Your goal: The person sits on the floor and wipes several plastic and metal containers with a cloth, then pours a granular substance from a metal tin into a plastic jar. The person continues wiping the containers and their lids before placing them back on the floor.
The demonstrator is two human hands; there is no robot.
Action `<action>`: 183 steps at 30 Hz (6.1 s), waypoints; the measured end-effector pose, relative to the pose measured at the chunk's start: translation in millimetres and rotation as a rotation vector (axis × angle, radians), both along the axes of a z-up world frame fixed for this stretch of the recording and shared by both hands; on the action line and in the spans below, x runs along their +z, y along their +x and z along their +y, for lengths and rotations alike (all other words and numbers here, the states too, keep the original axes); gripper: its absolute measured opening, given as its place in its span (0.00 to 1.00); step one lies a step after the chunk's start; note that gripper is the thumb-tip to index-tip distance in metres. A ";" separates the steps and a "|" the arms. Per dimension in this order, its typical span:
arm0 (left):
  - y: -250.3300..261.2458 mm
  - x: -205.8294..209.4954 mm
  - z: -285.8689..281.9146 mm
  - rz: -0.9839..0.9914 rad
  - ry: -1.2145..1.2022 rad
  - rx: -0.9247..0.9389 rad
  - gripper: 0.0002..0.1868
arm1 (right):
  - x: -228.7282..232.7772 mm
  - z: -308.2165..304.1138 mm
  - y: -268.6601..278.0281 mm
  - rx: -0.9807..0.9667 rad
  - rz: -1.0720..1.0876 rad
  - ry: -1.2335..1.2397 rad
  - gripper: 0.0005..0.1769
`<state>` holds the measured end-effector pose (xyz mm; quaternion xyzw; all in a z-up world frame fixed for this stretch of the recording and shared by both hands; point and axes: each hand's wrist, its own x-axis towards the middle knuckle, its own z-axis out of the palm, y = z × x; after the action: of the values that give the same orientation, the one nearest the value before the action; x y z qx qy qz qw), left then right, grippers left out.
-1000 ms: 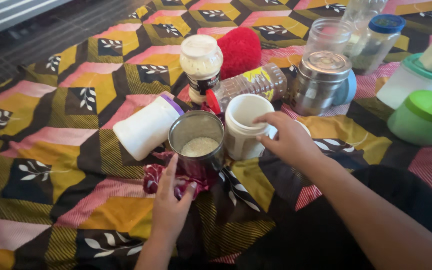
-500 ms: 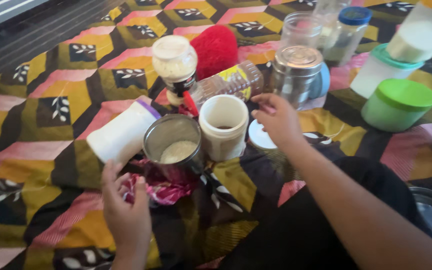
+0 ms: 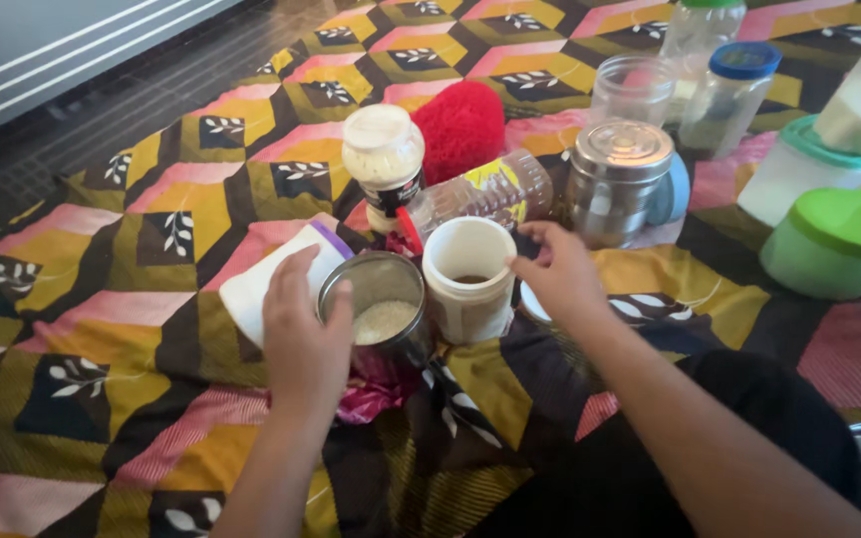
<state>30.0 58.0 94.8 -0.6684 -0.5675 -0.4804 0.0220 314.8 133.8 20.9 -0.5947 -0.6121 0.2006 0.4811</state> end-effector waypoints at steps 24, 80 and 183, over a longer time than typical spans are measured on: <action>101.4 33.6 97.5 0.186 -0.178 0.062 0.26 | -7.2 36.1 77.4 -0.327 0.648 0.037 0.41; 92.7 -61.8 79.1 0.242 -0.096 -0.093 0.24 | 1.4 20.2 60.9 -0.185 0.984 -0.303 0.40; 47.7 79.0 -60.5 -0.310 -0.064 -0.508 0.74 | 143.2 -123.9 -31.6 0.395 0.154 0.581 0.11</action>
<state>77.6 -2.5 173.8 -0.7080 -0.3935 -0.5486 -0.2071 283.2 9.9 164.1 -0.2864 -0.7087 0.1514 0.6267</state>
